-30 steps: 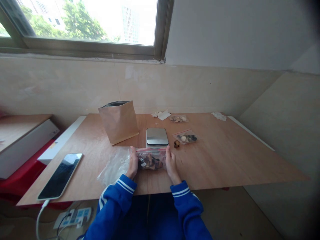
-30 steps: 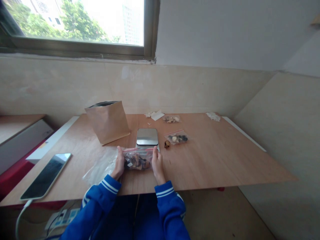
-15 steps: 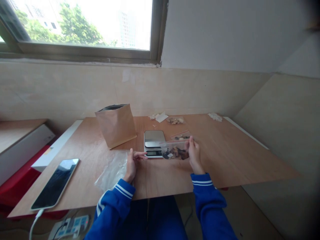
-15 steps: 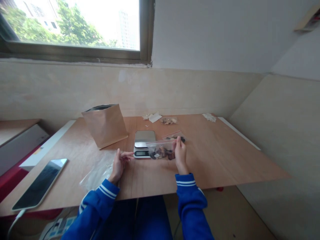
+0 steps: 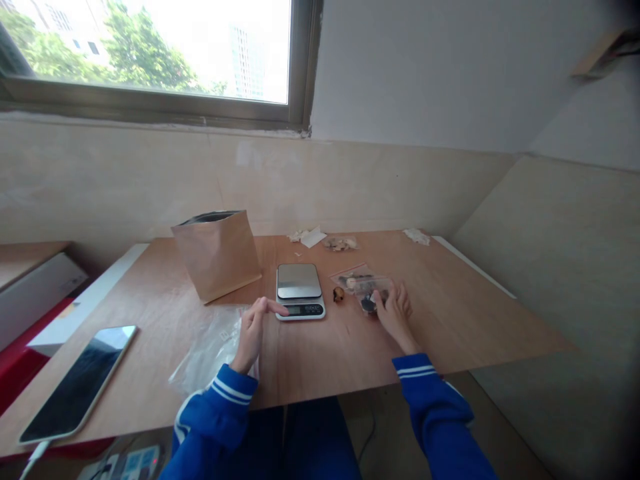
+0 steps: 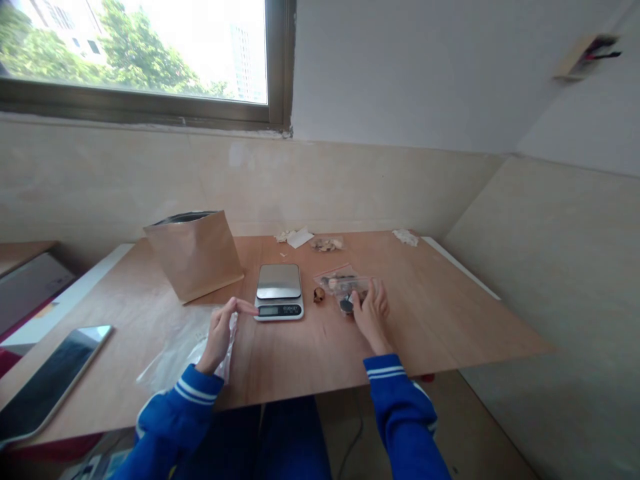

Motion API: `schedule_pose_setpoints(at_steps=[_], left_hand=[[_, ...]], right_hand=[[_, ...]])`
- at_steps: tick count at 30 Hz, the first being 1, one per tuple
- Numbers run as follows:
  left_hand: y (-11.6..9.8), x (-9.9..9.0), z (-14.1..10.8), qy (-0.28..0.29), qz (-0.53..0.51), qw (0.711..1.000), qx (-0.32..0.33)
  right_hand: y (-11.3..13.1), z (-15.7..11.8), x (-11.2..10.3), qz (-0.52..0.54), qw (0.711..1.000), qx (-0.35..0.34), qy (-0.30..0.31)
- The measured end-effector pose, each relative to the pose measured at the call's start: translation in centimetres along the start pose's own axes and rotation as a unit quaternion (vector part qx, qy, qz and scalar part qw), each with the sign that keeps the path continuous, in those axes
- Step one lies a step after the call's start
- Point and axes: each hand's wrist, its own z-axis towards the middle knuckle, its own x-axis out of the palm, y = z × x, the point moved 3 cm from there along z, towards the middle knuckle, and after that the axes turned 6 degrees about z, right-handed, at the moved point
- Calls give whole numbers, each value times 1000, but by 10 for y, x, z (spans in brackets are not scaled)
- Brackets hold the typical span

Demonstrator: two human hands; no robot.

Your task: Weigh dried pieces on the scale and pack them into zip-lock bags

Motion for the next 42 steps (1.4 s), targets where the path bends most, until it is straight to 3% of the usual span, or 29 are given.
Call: schedule_pose_setpoints(at_steps=[3,6,9,12,14,17,20,22,24,27,29,33,35,38,42], left_hand=[[-45,-8,7,21,189,979,69],[-56,-18,-1,58,346,935,49],[-26,-29,-22,95,470,876,-51],[15,-36,-44,176,571,789,-139],[33,-38,-50,224,590,757,-168],[43,-42,-49,246,585,749,-189],[49,-50,-43,236,574,761,-190],[54,-58,-38,211,561,781,-172],[53,-64,-30,161,532,822,-124],[34,-72,-12,31,459,887,-24],[11,-77,3,-83,419,904,33],[-39,-85,37,-283,345,883,146],[-54,-90,55,-352,333,861,157],[-60,-98,84,-402,340,842,117],[-48,-107,118,-393,366,842,56]], right_hand=[[13,-23,19,-39,996,-41,68],[19,-19,26,-77,991,-43,99],[30,-8,22,-105,988,-62,99],[56,-11,19,-96,979,-157,83],[73,-21,23,-54,966,-229,108],[85,-32,35,19,949,-271,157],[82,-30,45,77,951,-258,151],[81,-23,49,111,954,-244,137],[86,-15,48,144,953,-233,125],[110,-3,42,194,951,-215,104],[133,2,41,222,946,-217,94],[173,0,51,234,926,-265,134],[179,-7,56,211,928,-271,144],[172,-24,53,180,943,-255,119],[153,-59,34,187,951,-224,99]])
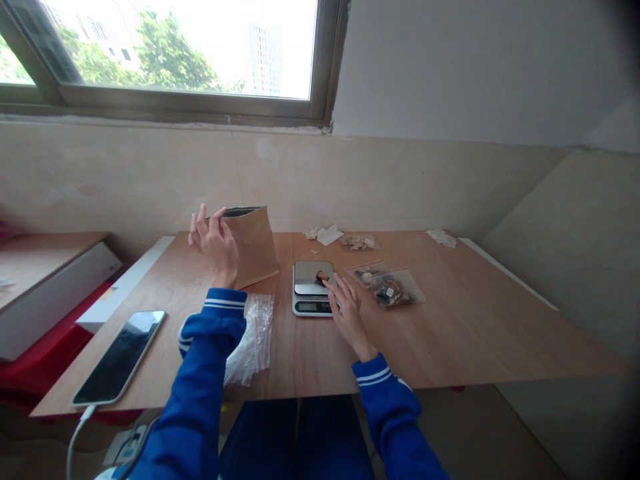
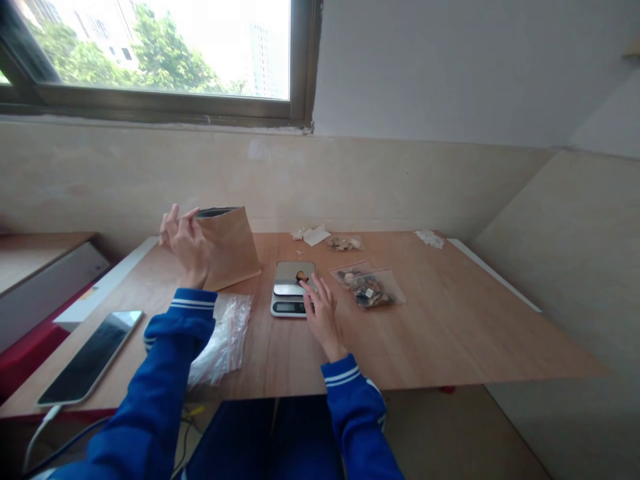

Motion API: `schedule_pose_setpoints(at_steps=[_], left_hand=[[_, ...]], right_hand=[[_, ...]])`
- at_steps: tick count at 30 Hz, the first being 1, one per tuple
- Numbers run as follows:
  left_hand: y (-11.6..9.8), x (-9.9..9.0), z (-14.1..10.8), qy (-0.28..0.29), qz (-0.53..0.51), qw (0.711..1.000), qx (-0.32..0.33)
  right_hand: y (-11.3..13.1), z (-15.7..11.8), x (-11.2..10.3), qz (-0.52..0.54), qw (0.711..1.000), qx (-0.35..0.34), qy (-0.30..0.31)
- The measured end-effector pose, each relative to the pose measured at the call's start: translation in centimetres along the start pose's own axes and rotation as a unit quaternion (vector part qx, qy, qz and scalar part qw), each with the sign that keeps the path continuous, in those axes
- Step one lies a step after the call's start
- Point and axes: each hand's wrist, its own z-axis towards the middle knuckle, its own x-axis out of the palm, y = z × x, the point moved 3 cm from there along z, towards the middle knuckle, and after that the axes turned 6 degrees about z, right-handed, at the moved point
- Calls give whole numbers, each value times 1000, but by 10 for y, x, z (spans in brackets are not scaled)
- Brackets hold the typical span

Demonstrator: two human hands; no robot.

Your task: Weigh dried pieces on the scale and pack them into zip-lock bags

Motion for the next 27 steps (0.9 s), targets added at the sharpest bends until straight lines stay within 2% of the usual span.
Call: schedule_pose_setpoints(at_steps=[3,6,9,13,14,16,18,20,24,27], left_hand=[[8,11,6,36,19,999,4],[8,3,2,31,32,999,16],[-1,-20,-12,21,40,998,37],[-14,-63,-35,-24,33,998,43],[-15,-73,-40,-14,25,998,48],[-14,-86,-48,62,20,995,72],[-10,-94,-55,151,31,982,106],[-5,-100,-63,196,41,971,132],[8,-106,-79,181,22,974,132],[16,-107,-91,155,22,981,116]], right_hand=[[17,-29,-7,10,1000,1,-5],[47,-44,-9,28,999,-28,17],[88,-42,-10,50,994,-78,53],[145,-21,-9,86,979,-159,89],[157,-15,-8,93,976,-174,93],[175,-4,-2,95,973,-189,94],[185,3,7,80,974,-193,93],[189,3,18,54,977,-189,88],[189,-14,31,21,982,-177,69],[187,-28,31,-2,982,-167,93]])
